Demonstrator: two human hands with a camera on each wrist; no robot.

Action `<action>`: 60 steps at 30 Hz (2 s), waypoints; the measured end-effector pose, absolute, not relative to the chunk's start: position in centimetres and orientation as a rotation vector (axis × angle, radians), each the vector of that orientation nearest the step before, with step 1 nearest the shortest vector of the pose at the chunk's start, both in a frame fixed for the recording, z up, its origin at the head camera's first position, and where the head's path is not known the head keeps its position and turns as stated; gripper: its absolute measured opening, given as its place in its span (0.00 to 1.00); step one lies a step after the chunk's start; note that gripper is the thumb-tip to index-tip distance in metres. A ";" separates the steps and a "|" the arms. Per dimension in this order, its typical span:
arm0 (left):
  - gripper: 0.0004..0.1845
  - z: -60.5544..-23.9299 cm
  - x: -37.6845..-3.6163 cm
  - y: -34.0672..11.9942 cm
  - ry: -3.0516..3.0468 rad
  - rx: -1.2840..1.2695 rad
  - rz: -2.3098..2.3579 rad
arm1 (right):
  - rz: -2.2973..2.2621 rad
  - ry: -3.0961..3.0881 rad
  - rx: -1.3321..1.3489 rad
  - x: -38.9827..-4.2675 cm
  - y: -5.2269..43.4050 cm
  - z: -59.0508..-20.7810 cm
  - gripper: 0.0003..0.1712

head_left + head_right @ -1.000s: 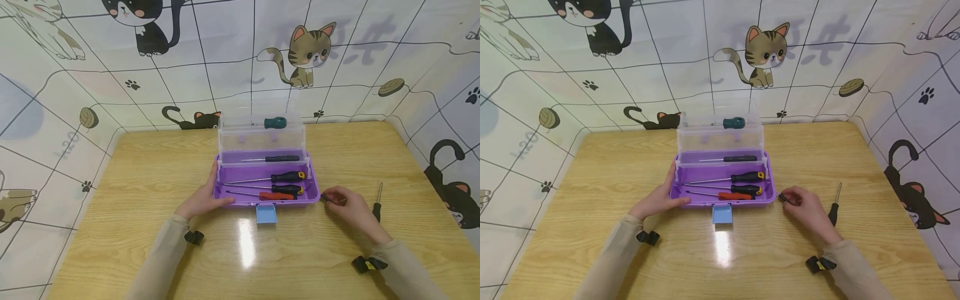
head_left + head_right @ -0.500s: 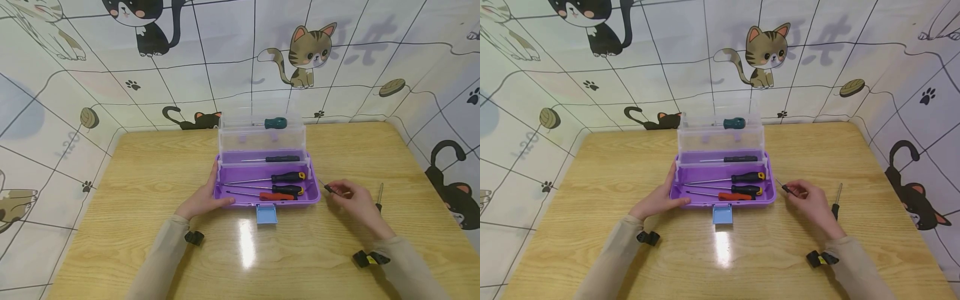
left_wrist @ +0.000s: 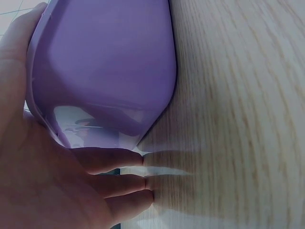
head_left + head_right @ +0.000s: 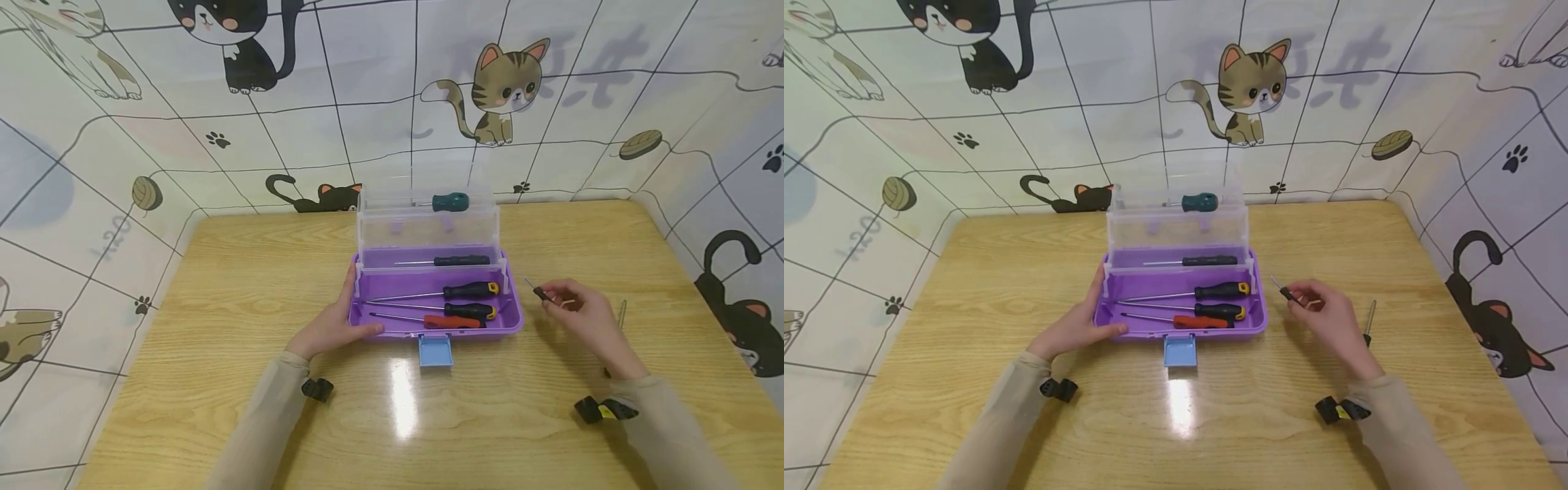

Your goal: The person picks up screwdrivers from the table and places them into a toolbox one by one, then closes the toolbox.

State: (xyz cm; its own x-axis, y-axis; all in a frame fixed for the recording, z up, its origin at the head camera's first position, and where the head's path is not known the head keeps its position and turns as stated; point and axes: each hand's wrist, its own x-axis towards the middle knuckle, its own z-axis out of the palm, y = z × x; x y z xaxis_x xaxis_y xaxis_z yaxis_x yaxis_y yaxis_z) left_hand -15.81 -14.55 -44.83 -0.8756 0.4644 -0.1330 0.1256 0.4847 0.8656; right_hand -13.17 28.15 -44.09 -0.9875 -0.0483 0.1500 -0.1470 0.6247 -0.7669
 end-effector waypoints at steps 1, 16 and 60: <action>0.67 -44.8 -15.8 -14.5 2.387 0.486 1.339 | 1.308 -2.723 0.166 -13.2 28.1 -44.0 0.13; 0.67 -44.8 -15.8 -14.5 2.387 0.489 1.343 | 1.370 -2.695 0.189 -15.0 27.0 -42.0 0.14; 0.68 -44.6 -15.7 -14.4 2.398 0.513 1.368 | 1.423 -2.618 0.283 -14.9 24.7 -40.0 0.12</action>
State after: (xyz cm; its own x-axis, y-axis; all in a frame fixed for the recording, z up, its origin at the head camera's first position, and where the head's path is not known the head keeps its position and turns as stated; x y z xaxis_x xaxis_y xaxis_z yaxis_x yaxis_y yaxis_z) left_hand -15.69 -14.44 -44.65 -0.8800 0.4630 -0.1061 0.1444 0.4736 0.8688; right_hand -14.94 24.68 -40.04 -0.9712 -0.0941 0.2188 -0.2348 0.5325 -0.8132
